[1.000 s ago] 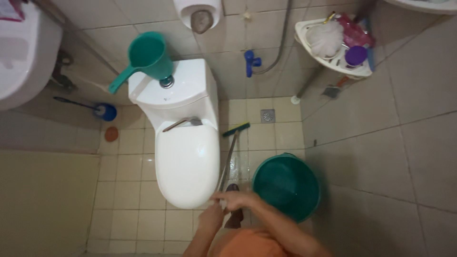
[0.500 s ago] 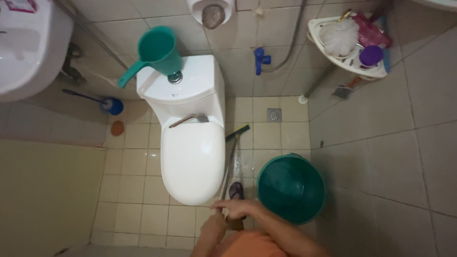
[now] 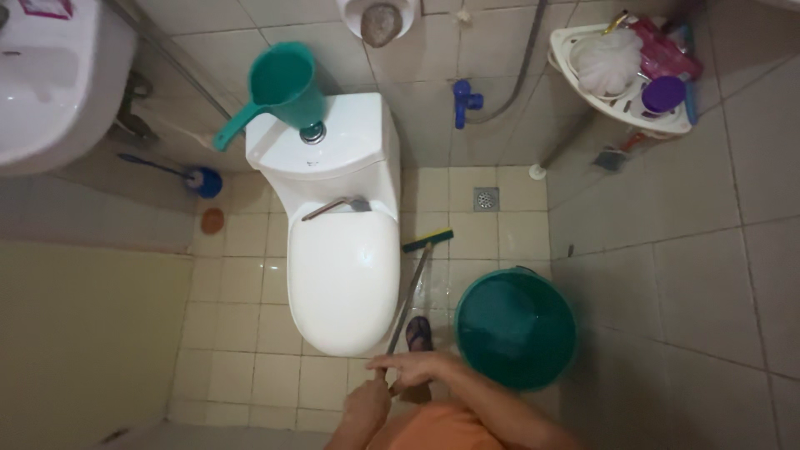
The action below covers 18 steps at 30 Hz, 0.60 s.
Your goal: The person cleans the bathroom floor by using a squeegee to push water into a drain and pouring water from a small container into a bucket.
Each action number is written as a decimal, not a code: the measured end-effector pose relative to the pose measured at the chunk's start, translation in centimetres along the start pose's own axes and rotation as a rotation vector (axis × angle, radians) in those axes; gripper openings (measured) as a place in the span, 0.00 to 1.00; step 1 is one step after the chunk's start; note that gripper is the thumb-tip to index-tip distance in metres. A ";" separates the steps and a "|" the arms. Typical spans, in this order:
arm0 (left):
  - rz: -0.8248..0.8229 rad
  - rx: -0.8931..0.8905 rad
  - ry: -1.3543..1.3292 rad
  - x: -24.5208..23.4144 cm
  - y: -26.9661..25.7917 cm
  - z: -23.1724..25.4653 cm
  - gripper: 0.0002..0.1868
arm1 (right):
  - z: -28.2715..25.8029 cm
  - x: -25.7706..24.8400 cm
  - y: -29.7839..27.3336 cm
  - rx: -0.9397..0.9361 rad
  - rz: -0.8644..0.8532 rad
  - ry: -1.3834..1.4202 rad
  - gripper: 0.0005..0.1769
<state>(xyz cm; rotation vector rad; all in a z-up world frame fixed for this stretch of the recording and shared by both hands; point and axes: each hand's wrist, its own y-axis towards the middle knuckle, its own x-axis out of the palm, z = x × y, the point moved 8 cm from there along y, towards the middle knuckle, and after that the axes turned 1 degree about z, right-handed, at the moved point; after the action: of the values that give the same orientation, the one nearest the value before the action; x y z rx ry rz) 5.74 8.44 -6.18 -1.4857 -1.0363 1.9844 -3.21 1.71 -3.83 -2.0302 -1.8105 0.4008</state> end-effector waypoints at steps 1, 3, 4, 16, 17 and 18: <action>0.016 0.012 0.007 -0.5 -0.3 0.5 0.29 | 0.0 -0.4 -0.5 0.105 0.011 -0.055 0.48; 0.056 0.041 0.027 -1.8 1.3 1.9 0.27 | 0.9 -2.3 -1.0 0.311 0.043 -0.169 0.47; 0.045 0.037 0.021 -2.0 3.1 2.7 0.29 | 1.0 -3.3 -1.2 0.263 0.091 -0.082 0.48; 0.001 0.093 0.181 -1.2 1.8 1.3 0.36 | 0.8 -2.0 -0.5 0.068 0.086 -0.064 0.50; -0.034 0.062 0.243 -0.9 0.8 0.6 0.37 | 0.4 -1.2 -0.3 0.037 0.061 -0.074 0.51; 0.003 0.073 0.251 -0.9 0.2 0.6 0.34 | 0.6 -1.0 -0.3 0.034 0.054 -0.070 0.51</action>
<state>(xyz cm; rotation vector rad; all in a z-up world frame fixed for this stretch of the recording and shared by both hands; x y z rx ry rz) 5.43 7.50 -5.71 -1.6459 -0.8469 1.7619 -3.84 0.76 -4.24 -2.0700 -1.7796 0.5201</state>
